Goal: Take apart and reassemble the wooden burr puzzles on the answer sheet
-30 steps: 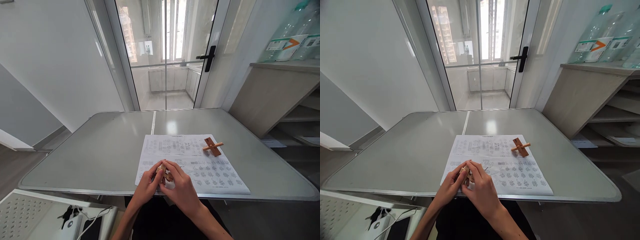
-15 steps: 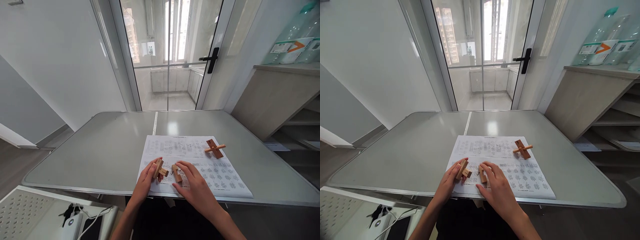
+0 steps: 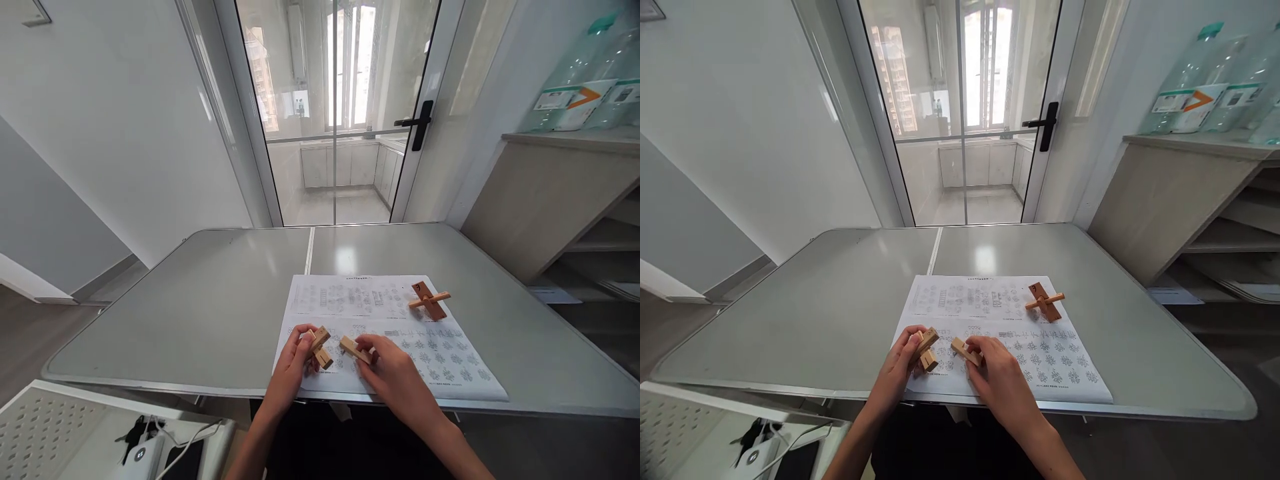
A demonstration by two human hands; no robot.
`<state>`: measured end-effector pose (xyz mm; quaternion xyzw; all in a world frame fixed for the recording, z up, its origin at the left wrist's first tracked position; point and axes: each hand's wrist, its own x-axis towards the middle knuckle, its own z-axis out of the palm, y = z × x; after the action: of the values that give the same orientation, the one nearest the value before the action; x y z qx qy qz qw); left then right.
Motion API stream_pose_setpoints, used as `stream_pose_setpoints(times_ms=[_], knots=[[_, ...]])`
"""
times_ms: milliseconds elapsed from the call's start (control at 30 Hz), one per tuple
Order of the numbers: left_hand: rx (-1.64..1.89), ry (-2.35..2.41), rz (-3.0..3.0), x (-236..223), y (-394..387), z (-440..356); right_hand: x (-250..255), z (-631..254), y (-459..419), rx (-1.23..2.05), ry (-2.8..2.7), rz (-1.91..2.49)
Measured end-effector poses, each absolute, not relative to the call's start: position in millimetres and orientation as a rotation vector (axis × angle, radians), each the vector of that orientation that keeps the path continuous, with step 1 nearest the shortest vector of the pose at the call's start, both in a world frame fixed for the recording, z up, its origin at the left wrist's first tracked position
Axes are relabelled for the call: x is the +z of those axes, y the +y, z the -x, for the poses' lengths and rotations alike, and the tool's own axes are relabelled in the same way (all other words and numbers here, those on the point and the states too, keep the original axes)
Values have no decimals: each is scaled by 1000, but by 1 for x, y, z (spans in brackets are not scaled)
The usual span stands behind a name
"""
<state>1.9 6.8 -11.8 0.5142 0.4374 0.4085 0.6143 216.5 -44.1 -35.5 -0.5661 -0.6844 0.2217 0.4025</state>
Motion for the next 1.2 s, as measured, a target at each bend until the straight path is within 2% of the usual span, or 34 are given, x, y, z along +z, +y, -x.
stream_pose_setpoints(times_ms=[333, 467, 567, 733, 833, 1000, 1200], knots=[[912, 1027, -1315, -11, 7, 0, -8, -214, -46, 567, -1793, 1225], [890, 1050, -1342, -13, 8, 3, -1, -209, -39, 689, -1749, 1206], [908, 1041, -1323, -13, 7, 3, 3, -208, -33, 970, -1568, 1209], [951, 1042, -1305, -11, 6, 0, 3, -212, -27, 1664, -978, 1074], [945, 1020, -1316, -11, 5, -1, 3, -214, -25, 1886, -703, 924], [935, 978, -1327, -13, 6, 2, 5, -214, -24, 1921, -748, 865], [885, 874, -1298, -11, 3, 6, 10, -212, -28, 1727, -1115, 978]])
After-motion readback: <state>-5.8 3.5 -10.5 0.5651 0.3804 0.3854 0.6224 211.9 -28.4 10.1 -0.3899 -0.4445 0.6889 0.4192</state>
